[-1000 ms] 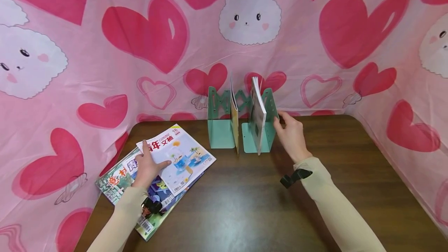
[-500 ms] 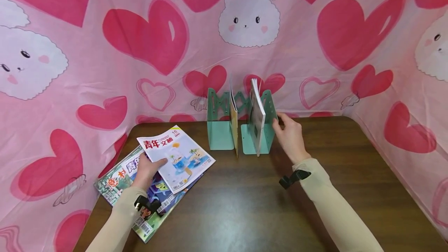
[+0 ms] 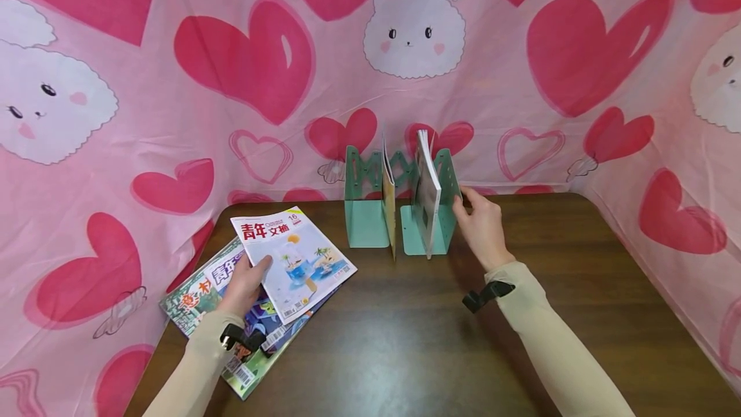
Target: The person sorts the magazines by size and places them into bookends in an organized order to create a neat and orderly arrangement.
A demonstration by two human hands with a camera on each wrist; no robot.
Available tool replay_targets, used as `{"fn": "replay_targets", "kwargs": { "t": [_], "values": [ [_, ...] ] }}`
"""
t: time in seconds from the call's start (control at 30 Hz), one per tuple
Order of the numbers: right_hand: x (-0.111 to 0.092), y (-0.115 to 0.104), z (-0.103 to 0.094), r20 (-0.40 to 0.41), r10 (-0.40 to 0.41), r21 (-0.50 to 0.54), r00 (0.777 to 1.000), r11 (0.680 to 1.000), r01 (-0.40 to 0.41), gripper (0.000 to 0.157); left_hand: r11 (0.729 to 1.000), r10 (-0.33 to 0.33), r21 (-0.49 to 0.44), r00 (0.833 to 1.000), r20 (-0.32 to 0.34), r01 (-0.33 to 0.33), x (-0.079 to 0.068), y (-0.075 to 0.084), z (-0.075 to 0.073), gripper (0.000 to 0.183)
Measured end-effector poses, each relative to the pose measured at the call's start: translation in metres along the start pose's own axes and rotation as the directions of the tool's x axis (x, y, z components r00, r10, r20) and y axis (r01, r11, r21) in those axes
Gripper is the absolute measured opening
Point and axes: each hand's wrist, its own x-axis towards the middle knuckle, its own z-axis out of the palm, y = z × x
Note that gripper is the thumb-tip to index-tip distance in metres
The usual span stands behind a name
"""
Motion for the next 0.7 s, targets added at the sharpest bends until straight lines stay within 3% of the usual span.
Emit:
{"fn": "replay_targets", "kwargs": {
  "t": [0.2,0.4,0.5,0.7],
  "values": [
    [0.000,0.002,0.001,0.002,-0.004,0.002,1.000,1.000,0.004,0.029,0.988,0.013,-0.157,1.000,0.022,-0.010,0.001,-0.002,0.004,0.057],
    [0.000,0.002,0.001,-0.004,-0.003,0.008,1.000,1.000,0.003,0.029,0.936,-0.019,-0.349,0.995,0.098,0.052,0.001,0.003,0.002,0.059],
    [0.000,0.002,0.001,-0.013,-0.012,0.008,1.000,1.000,0.012,0.028,0.916,-0.033,-0.394,0.993,0.114,0.075,-0.001,0.006,0.001,0.059],
    [0.001,0.003,0.002,-0.029,-0.023,0.015,0.999,1.000,0.023,0.028,0.909,-0.034,-0.411,0.996,0.087,0.067,-0.006,0.008,0.002,0.060]
  ]
}}
